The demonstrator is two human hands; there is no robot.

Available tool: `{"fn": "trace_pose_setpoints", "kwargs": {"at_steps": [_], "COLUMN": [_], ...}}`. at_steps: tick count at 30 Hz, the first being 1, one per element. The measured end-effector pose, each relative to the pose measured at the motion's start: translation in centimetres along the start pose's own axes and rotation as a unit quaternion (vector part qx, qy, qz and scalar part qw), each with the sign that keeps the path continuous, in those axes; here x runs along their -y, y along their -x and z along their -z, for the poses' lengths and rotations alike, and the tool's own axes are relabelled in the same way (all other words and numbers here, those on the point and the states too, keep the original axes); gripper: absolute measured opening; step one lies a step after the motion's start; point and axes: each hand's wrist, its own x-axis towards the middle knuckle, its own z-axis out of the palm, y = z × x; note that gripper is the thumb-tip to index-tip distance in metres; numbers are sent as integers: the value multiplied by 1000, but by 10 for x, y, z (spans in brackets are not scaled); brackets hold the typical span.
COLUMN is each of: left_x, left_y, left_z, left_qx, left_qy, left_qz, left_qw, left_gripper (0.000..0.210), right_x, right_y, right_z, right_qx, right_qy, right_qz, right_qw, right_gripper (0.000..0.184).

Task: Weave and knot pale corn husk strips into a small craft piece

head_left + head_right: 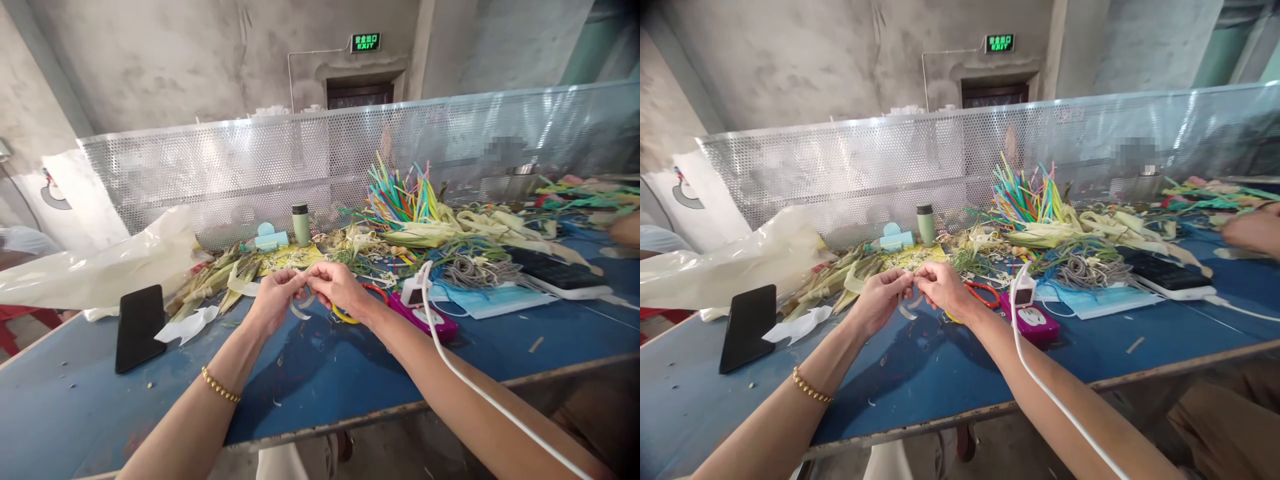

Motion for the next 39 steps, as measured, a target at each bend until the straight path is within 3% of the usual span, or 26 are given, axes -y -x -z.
{"fn": "trace_pose_setpoints", "kwargs": {"at_steps": [7,23,31,35,39], "left_x": [2,0,-5,-5,-4], "left_y": [2,3,1,-2,-1], "left_z": [-3,-5,2,7,3], "left_qx": [-50,-31,9,28,27], "left_qy": [-59,-24,32,29,15], "left_qz": [-24,-5,-3,-7,-1], "left_qw": [997,999,999,999,1000], "left_gripper": [25,29,21,17,16], "right_x": [-1,3,2,1,-3], "right_y": [1,3,3,1,-5], "right_z": [-6,-2,-1,-1,1], "right_qx": [7,54,83,49,-51], "right_qy": [30,-115,-176,-142,-92], "right_qz": [5,-40,-65,-76,-55], "right_qw": [1000,991,979,986,993], "right_gripper": [12,9,23,32,33]}}
